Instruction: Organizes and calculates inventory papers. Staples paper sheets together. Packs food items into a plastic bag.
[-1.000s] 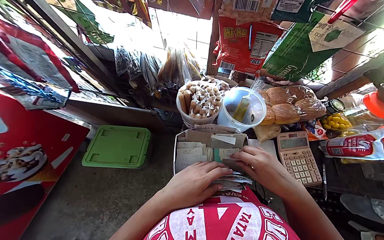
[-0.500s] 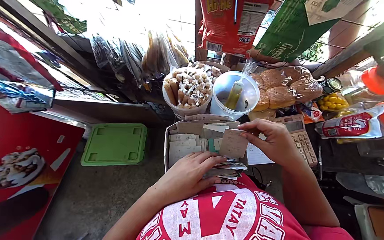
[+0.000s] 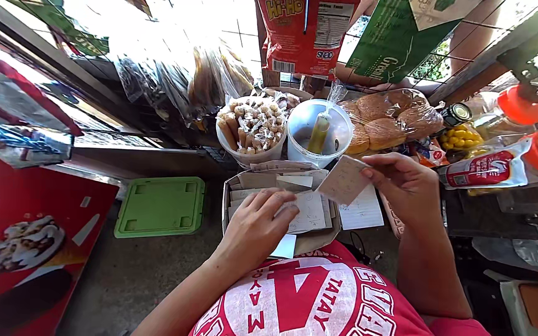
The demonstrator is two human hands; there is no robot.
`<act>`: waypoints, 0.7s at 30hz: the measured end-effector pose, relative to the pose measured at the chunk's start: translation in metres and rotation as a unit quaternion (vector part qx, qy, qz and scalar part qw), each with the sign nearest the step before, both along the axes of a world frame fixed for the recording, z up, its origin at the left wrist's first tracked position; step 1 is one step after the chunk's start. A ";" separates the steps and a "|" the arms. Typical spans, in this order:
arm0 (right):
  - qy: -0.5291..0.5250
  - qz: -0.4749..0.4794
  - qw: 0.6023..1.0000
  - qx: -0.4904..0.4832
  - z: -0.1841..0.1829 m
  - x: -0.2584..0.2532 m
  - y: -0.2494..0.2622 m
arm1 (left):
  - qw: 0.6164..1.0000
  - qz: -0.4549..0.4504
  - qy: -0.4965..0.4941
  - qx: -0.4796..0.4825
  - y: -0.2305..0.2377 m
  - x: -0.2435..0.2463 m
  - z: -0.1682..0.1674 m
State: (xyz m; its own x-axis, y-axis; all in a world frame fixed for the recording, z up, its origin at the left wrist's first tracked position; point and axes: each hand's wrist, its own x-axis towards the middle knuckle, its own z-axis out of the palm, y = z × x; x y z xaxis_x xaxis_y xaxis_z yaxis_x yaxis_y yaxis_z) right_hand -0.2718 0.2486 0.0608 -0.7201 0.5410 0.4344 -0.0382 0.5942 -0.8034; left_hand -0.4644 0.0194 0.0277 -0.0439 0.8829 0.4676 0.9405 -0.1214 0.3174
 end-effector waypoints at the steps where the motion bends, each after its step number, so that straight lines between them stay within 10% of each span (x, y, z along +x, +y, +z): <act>1: 0.018 -0.015 1.000 -0.001 0.002 0.003 0.001 | 0.999 -0.031 -0.004 -0.009 -0.001 -0.001 0.000; 21: 0.081 -0.099 0.992 0.007 0.016 0.057 -0.001 | 0.942 -0.193 -0.148 -0.232 -0.020 -0.021 -0.005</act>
State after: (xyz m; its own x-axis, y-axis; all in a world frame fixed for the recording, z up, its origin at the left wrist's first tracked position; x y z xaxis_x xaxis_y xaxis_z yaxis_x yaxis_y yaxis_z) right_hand -0.2146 0.2472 0.0763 -0.5200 0.6576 0.5451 -0.0482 0.6146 -0.7874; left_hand -0.4854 -0.0005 0.0231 0.2545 0.9661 0.0444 0.7173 -0.2193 0.6614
